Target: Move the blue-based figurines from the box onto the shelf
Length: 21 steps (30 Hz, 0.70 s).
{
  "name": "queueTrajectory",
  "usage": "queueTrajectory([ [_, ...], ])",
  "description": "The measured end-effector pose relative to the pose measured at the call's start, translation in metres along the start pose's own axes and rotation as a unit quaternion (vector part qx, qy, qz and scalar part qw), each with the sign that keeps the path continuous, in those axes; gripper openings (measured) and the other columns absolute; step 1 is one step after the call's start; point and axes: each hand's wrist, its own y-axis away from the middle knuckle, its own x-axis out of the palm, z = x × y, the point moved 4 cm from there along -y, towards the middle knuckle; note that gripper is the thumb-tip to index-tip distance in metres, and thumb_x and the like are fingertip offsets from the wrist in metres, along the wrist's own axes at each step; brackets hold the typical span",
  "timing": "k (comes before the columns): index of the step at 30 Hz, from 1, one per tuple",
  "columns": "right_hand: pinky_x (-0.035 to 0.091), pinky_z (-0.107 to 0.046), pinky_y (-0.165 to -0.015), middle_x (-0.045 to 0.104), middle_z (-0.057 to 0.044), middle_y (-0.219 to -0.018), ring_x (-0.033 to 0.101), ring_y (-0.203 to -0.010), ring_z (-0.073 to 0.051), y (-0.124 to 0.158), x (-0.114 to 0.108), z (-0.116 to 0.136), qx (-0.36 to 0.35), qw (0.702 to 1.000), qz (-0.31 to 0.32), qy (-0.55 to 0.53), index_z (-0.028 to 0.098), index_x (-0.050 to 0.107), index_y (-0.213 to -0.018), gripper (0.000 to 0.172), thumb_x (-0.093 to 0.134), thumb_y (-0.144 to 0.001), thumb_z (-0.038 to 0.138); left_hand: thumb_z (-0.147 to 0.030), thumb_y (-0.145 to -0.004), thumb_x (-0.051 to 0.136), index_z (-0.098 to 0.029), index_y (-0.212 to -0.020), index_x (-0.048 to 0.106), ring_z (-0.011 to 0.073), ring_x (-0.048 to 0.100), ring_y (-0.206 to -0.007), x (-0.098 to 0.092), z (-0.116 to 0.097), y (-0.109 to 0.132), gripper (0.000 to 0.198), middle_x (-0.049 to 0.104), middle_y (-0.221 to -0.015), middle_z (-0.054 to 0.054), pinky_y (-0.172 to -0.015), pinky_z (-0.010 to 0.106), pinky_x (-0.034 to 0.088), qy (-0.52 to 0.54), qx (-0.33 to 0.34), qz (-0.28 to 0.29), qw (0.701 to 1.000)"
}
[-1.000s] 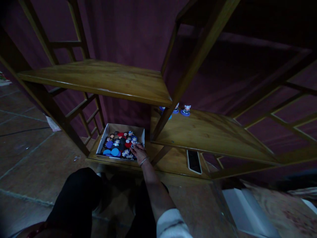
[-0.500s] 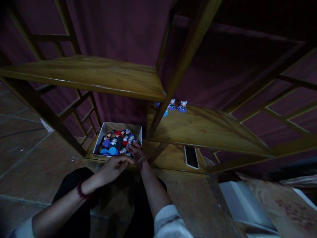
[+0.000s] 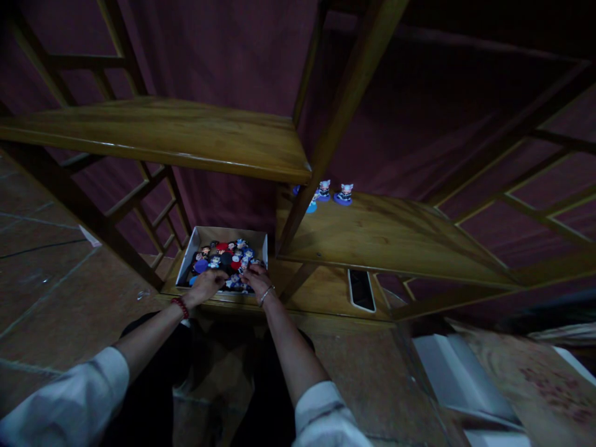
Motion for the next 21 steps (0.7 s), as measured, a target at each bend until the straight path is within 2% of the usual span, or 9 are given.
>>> queueTrajectory([
  [12, 0.050, -0.026, -0.057, 0.061, 0.000, -0.060, 0.061, -0.056, -0.013, 0.002, -0.001, -0.001, -0.014, 1.000, 0.005, -0.018, 0.015, 0.057, -0.066, 0.022, 0.073, -0.051, 0.018, -0.017, -0.074, 0.045, -0.020, -0.094, 0.063, 0.0128, 0.059, -0.084, -0.004, -0.003, -0.002, 0.027, 0.066, -0.090, 0.001, -0.076, 0.020, 0.043, 0.002, 0.019, 0.017, 1.000],
  [18, 0.050, -0.026, -0.058, 0.061, 0.001, -0.059, 0.061, -0.056, -0.012, 0.004, -0.003, -0.001, -0.015, 1.000, 0.005, -0.022, 0.016, 0.057, -0.065, 0.025, 0.074, -0.046, 0.019, -0.014, -0.075, 0.043, -0.018, -0.095, 0.063, 0.0124, 0.058, -0.088, -0.018, 0.002, -0.002, 0.028, 0.064, -0.096, 0.002, -0.080, 0.020, 0.042, 0.007, 0.022, 0.025, 0.999],
  [21, 0.049, -0.025, -0.058, 0.061, 0.003, -0.058, 0.060, -0.055, -0.012, 0.005, -0.004, -0.001, -0.016, 1.000, -0.004, -0.022, 0.016, 0.057, -0.064, 0.027, 0.075, -0.043, 0.021, -0.012, -0.074, 0.044, -0.019, -0.096, 0.063, 0.0124, 0.057, -0.089, -0.026, 0.004, 0.000, 0.030, 0.063, -0.097, 0.001, -0.084, 0.021, 0.041, -0.024, 0.023, 0.027, 0.999],
])
